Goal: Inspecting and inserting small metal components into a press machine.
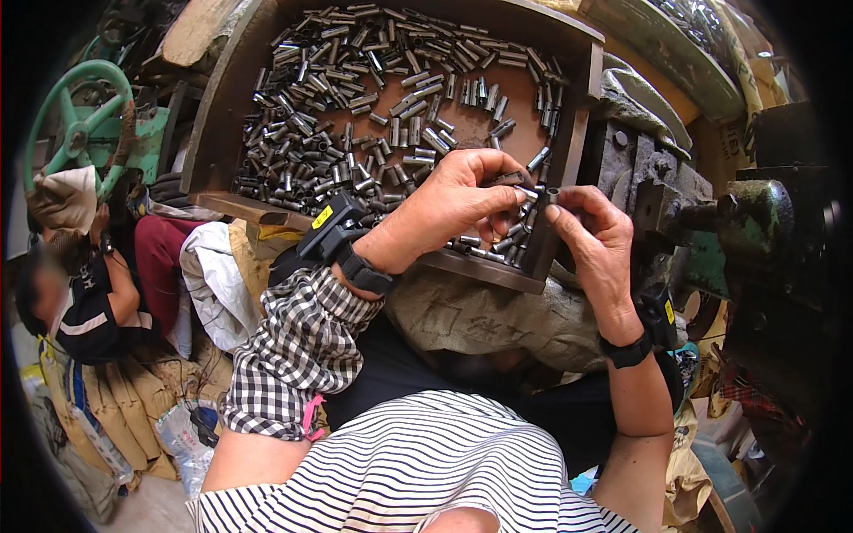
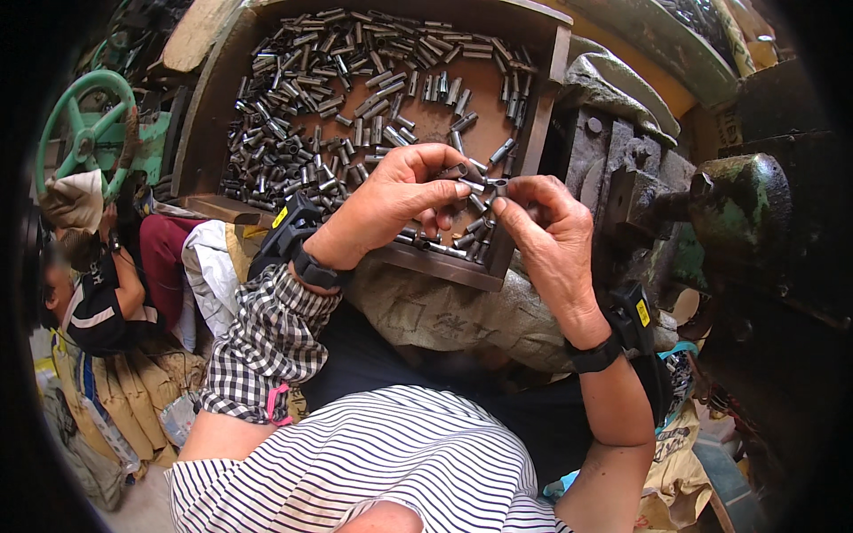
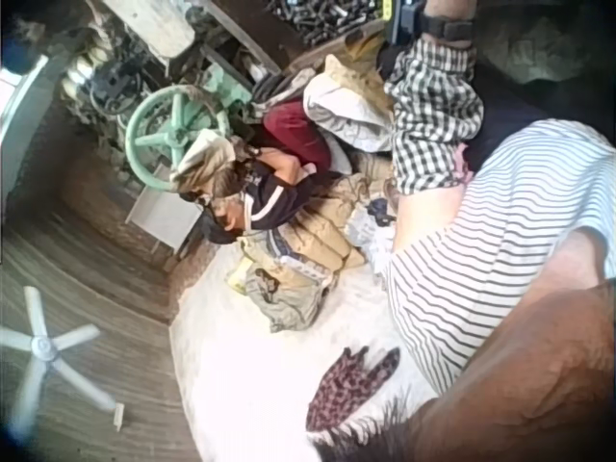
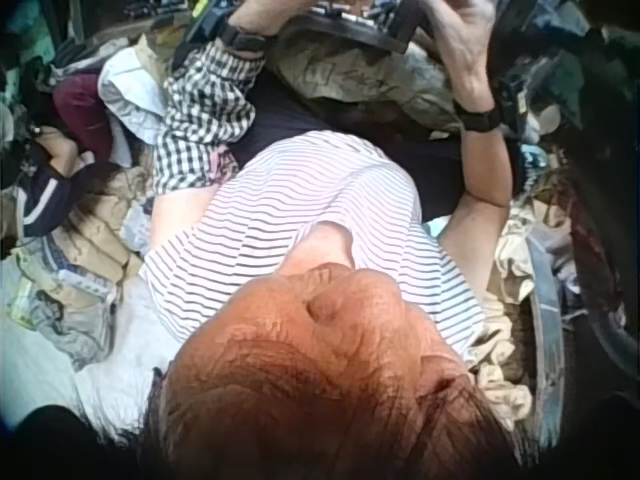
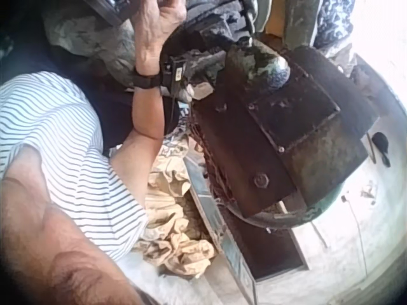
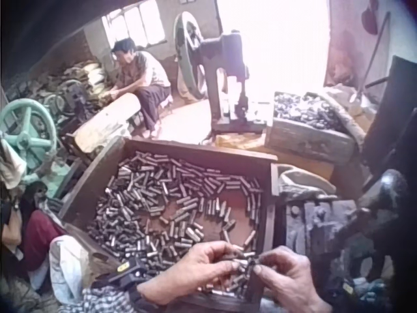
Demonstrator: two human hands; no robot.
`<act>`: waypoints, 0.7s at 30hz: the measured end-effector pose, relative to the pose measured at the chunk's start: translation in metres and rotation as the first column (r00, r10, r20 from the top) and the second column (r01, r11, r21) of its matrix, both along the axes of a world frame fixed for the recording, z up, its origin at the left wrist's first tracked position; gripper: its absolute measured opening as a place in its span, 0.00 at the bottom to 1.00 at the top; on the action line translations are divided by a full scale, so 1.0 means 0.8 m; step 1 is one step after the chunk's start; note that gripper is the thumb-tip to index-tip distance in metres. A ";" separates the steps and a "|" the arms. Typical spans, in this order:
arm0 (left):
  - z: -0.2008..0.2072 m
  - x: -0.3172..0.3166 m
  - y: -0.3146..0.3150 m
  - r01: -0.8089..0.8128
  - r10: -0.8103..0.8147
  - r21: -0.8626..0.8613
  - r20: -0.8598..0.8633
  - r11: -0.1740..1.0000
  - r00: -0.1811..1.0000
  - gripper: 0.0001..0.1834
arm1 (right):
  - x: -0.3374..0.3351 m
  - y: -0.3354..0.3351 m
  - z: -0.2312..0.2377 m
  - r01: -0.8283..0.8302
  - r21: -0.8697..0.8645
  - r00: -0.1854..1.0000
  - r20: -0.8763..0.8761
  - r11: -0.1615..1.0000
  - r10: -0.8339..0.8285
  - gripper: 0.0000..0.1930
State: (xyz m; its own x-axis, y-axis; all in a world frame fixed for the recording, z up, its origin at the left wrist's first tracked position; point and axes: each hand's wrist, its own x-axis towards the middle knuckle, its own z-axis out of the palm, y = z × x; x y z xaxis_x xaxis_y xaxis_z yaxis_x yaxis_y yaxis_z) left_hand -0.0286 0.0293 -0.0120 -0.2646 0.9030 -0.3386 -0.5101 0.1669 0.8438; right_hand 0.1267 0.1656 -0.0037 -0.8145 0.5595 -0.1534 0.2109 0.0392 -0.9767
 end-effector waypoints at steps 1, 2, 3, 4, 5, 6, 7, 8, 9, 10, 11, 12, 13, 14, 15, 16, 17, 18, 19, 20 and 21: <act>0.000 0.001 0.000 -0.011 0.010 0.006 0.014 1.000 1.000 0.12 | 0.002 0.002 0.002 -0.008 -0.052 1.000 0.014 0.999 0.009 0.06; -0.001 0.003 -0.001 -0.021 0.021 0.012 0.027 1.000 0.999 0.11 | 0.003 0.003 0.002 -0.005 -0.085 1.000 0.001 0.996 0.005 0.06; -0.001 0.003 -0.001 -0.030 0.029 0.014 0.041 0.999 0.999 0.11 | 0.004 0.004 0.003 0.019 -0.121 1.000 0.011 0.993 -0.017 0.07; -0.002 0.004 -0.001 -0.036 0.033 0.032 0.061 0.999 0.998 0.11 | 0.005 0.005 0.005 0.045 -0.159 0.999 0.026 0.986 -0.041 0.08; -0.002 0.004 -0.001 -0.038 0.035 0.047 0.080 0.998 0.996 0.10 | 0.005 0.005 0.005 0.041 -0.177 0.998 -0.034 0.983 -0.047 0.07; -0.002 0.004 -0.001 -0.042 0.036 0.063 0.099 0.997 0.994 0.10 | 0.005 0.005 0.006 0.057 -0.209 0.997 -0.030 0.976 -0.064 0.07; -0.002 0.004 -0.001 -0.041 0.033 0.064 0.112 0.997 0.993 0.10 | 0.005 0.005 0.007 0.056 -0.248 0.997 -0.032 0.967 -0.066 0.07; -0.002 0.004 -0.002 -0.040 0.032 0.065 0.126 0.997 0.992 0.10 | 0.005 0.005 0.007 0.055 -0.286 0.997 -0.036 0.957 -0.068 0.07; -0.001 0.004 -0.002 -0.046 0.037 0.059 0.131 0.997 0.991 0.10 | 0.005 0.005 0.008 0.065 -0.321 0.995 -0.049 0.945 -0.085 0.07; -0.001 0.004 -0.002 -0.047 0.038 0.058 0.142 0.997 0.989 0.10 | 0.004 0.004 0.008 0.074 -0.356 0.993 -0.061 0.932 -0.103 0.07; -0.001 0.005 -0.002 -0.053 0.045 0.049 0.145 0.997 0.988 0.10 | 0.004 0.004 0.008 0.082 -0.389 0.990 -0.076 0.918 -0.121 0.07; -0.001 0.005 -0.001 -0.056 0.049 0.039 0.149 0.998 0.988 0.10 | 0.003 0.004 0.008 0.089 -0.418 0.988 -0.081 0.904 -0.135 0.06; -0.001 0.005 -0.002 -0.053 0.045 0.049 0.150 0.997 0.988 0.09 | 0.003 0.003 0.008 0.096 -0.446 0.985 -0.088 0.890 -0.150 0.06; -0.001 0.005 -0.003 -0.046 0.037 0.058 0.152 0.997 0.988 0.09 | 0.003 0.002 0.008 0.100 -0.476 0.982 -0.096 0.874 -0.165 0.06; -0.001 0.005 -0.002 -0.049 0.040 0.058 0.143 0.997 0.989 0.09 | 0.003 0.002 0.007 0.103 -0.483 0.981 -0.096 0.869 -0.170 0.06; -0.002 0.005 -0.002 -0.048 0.039 0.062 0.133 0.997 0.990 0.09 | 0.003 0.001 0.007 0.105 -0.492 0.980 -0.097 0.864 -0.175 0.06; -0.003 0.006 -0.002 -0.056 0.049 0.056 0.112 0.997 0.993 0.09 | 0.003 0.001 0.006 0.107 -0.500 0.979 -0.099 0.859 -0.179 0.06; -0.004 0.007 -0.001 -0.063 0.058 0.053 0.090 0.997 0.994 0.09 | 0.003 0.000 0.005 0.099 -0.511 0.979 -0.101 0.854 -0.174 0.06; -0.004 0.007 -0.001 -0.058 0.054 0.054 0.072 0.997 0.996 0.09 | 0.004 0.000 0.004 0.092 -0.522 0.980 -0.103 0.848 -0.170 0.06; -0.005 0.008 -0.001 -0.052 0.049 0.057 0.055 0.997 0.997 0.09 | 0.004 0.000 0.003 0.077 -0.533 0.980 -0.114 0.842 -0.162 0.06; -0.005 0.008 0.000 -0.046 0.044 0.060 0.038 0.997 0.998 0.09 | 0.005 0.000 0.002 0.082 -0.554 0.980 -0.106 0.828 -0.168 0.06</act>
